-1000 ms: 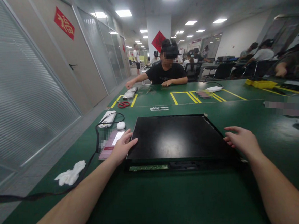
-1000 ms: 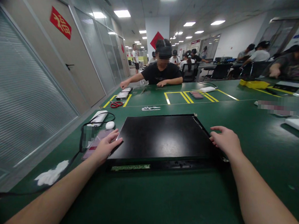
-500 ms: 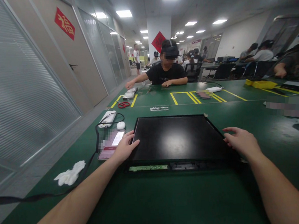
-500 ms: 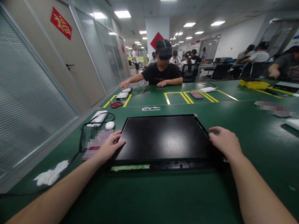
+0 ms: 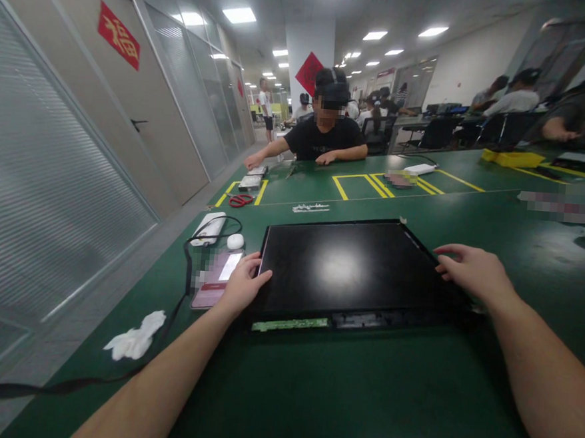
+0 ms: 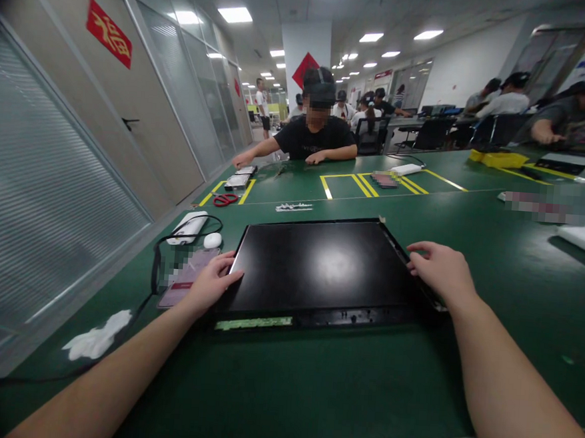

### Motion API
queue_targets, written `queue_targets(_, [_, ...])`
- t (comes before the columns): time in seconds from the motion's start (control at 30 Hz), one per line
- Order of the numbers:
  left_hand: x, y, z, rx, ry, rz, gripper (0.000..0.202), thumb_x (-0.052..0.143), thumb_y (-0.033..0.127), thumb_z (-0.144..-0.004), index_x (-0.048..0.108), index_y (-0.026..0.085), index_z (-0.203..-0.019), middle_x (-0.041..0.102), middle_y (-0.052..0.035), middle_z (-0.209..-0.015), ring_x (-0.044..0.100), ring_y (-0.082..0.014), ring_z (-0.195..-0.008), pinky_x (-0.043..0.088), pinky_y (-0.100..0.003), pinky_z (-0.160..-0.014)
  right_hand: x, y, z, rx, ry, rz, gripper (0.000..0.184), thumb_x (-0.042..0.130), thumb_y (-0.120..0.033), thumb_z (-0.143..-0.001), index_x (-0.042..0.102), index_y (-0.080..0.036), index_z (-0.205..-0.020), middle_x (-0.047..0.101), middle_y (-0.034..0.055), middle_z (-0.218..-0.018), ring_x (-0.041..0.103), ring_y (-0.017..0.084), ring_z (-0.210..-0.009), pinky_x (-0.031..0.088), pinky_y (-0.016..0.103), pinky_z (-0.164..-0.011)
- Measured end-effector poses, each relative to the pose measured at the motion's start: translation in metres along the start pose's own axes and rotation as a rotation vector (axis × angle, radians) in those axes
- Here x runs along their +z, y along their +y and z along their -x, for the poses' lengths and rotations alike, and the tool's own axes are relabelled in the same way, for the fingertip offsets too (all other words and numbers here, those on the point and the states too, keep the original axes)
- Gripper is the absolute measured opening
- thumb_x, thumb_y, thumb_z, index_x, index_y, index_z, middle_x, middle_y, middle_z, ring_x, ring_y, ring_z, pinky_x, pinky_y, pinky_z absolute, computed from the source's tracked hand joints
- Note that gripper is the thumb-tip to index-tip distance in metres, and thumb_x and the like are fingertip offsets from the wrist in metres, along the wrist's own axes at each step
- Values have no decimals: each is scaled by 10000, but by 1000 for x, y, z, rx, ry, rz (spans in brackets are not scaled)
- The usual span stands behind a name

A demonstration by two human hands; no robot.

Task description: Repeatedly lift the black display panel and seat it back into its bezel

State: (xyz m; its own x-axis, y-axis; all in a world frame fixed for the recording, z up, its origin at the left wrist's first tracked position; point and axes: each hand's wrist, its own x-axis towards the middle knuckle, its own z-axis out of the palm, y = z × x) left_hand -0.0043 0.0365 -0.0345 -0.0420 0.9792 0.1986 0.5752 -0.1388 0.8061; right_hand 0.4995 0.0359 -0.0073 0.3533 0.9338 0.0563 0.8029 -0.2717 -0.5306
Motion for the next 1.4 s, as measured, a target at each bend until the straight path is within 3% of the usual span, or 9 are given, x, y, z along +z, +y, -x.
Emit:
queue_targets(0.13, [-3,1,0,-6,-28,4,333,692,399,-752,744,158,-976,553,-188,-1424,505,-354,-1361,374,-511,-1156,-4,0,1,24,84,107,363,533,-387,-841,754,-260,-1100,768,32,-918,679,211,-855,473,330,-777])
queue_targets(0.37, [-6,5,3,20,-42,-28,318,696,418,-766,734,179,-973,559,-165,-1420,493,-333,-1373,356,-483,-1178,17,16,-17,-139,-35,163,348,605,-265,-755,797,-248,-1045,730,77,-1116,665,245,-990,517,369,-906])
queue_targets(0.6, [-6,5,4,47,-41,-104,337,689,416,-767,726,169,-993,568,-172,-1396,517,-341,-1352,388,-481,-1156,27,28,-28,-227,-67,222,398,601,-258,-755,780,-244,-1111,716,84,-1221,619,285,-1193,456,438,-1081])
queue_targets(0.87, [-5,4,5,60,-36,-151,342,678,408,-783,724,163,-1016,564,-168,-1410,525,-331,-1342,392,-458,-1153,22,24,-24,-175,-107,203,450,575,-167,-753,775,-197,-1155,665,121,-1341,580,286,-1256,421,364,-1085])
queue_targets(1.4, [-2,-1,5,51,-6,-94,285,706,361,-776,725,169,-986,575,-158,-1392,516,-333,-1352,391,-460,-1155,18,32,-30,-123,-174,58,427,658,-221,-714,770,-233,-1126,642,120,-1354,553,296,-1289,401,353,-1094])
